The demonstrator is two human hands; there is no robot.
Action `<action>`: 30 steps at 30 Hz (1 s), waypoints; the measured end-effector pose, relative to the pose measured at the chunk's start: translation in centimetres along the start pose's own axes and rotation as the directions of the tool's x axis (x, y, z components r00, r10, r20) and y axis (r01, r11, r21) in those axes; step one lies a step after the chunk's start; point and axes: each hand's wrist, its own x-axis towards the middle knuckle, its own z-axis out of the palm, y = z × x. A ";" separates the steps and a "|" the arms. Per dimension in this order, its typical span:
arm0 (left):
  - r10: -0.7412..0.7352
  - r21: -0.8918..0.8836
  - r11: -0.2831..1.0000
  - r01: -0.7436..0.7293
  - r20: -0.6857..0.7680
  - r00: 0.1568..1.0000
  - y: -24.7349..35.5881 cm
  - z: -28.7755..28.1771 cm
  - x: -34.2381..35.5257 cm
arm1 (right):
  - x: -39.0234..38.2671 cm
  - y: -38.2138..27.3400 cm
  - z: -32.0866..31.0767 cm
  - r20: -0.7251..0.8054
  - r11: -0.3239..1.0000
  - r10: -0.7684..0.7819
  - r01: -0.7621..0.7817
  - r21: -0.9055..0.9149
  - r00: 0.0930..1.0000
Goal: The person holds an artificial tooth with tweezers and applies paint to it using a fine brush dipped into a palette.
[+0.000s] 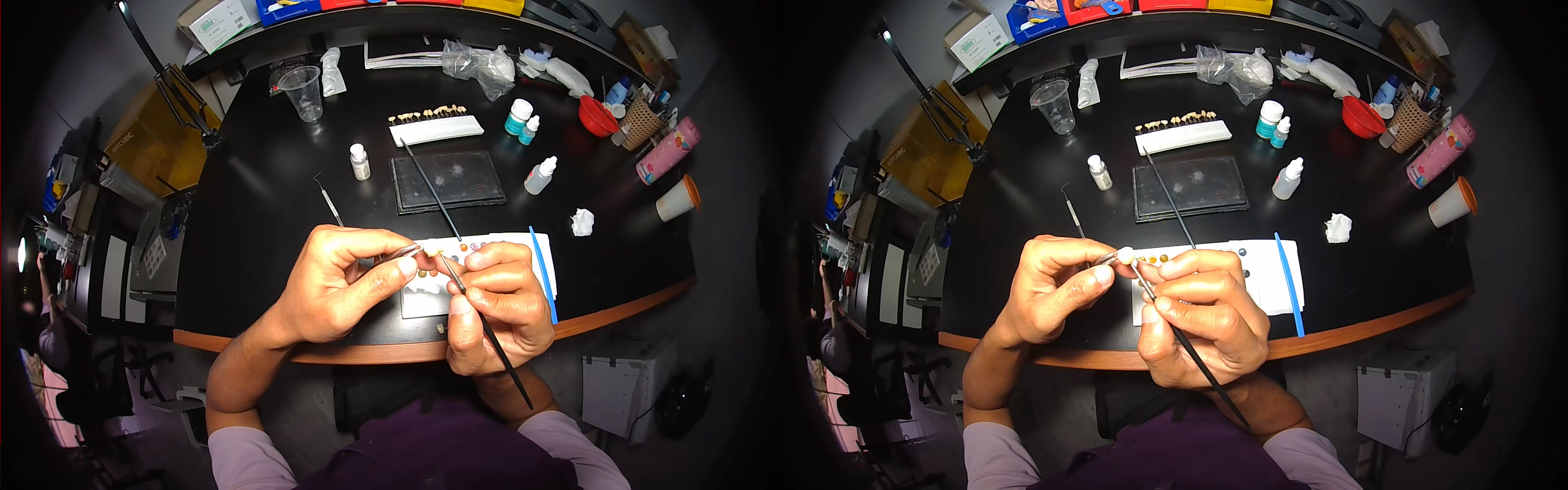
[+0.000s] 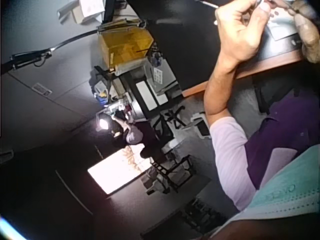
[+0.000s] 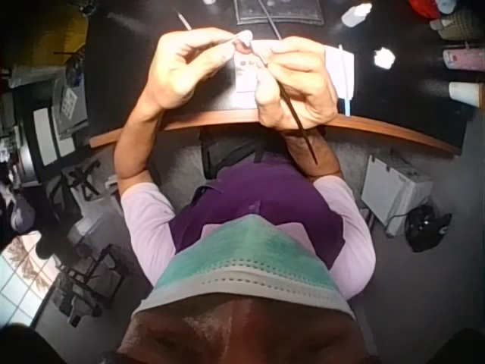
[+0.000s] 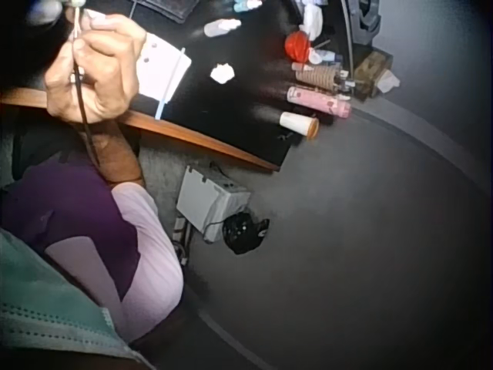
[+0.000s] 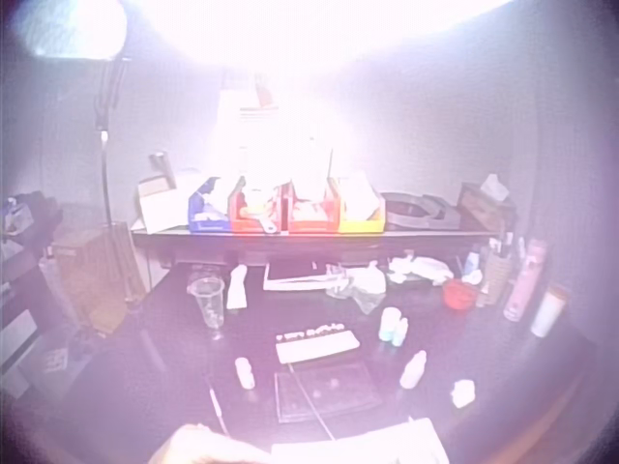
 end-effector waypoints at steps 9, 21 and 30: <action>0.055 0.022 0.998 -0.054 -0.050 0.997 -0.6 0.4 0.1 | 0.0 -0.1 0.0 0.019 1.000 -0.003 0.003 -0.028 1.000; 0.068 0.046 0.997 -0.065 -0.062 0.996 -0.5 0.5 0.2 | 0.0 -0.1 0.1 0.013 1.000 -0.004 0.004 -0.024 1.000; 0.126 0.076 0.990 -0.121 -0.066 0.990 -0.8 0.4 0.2 | -0.1 -0.2 -0.3 0.020 1.000 0.018 -0.018 -0.021 1.000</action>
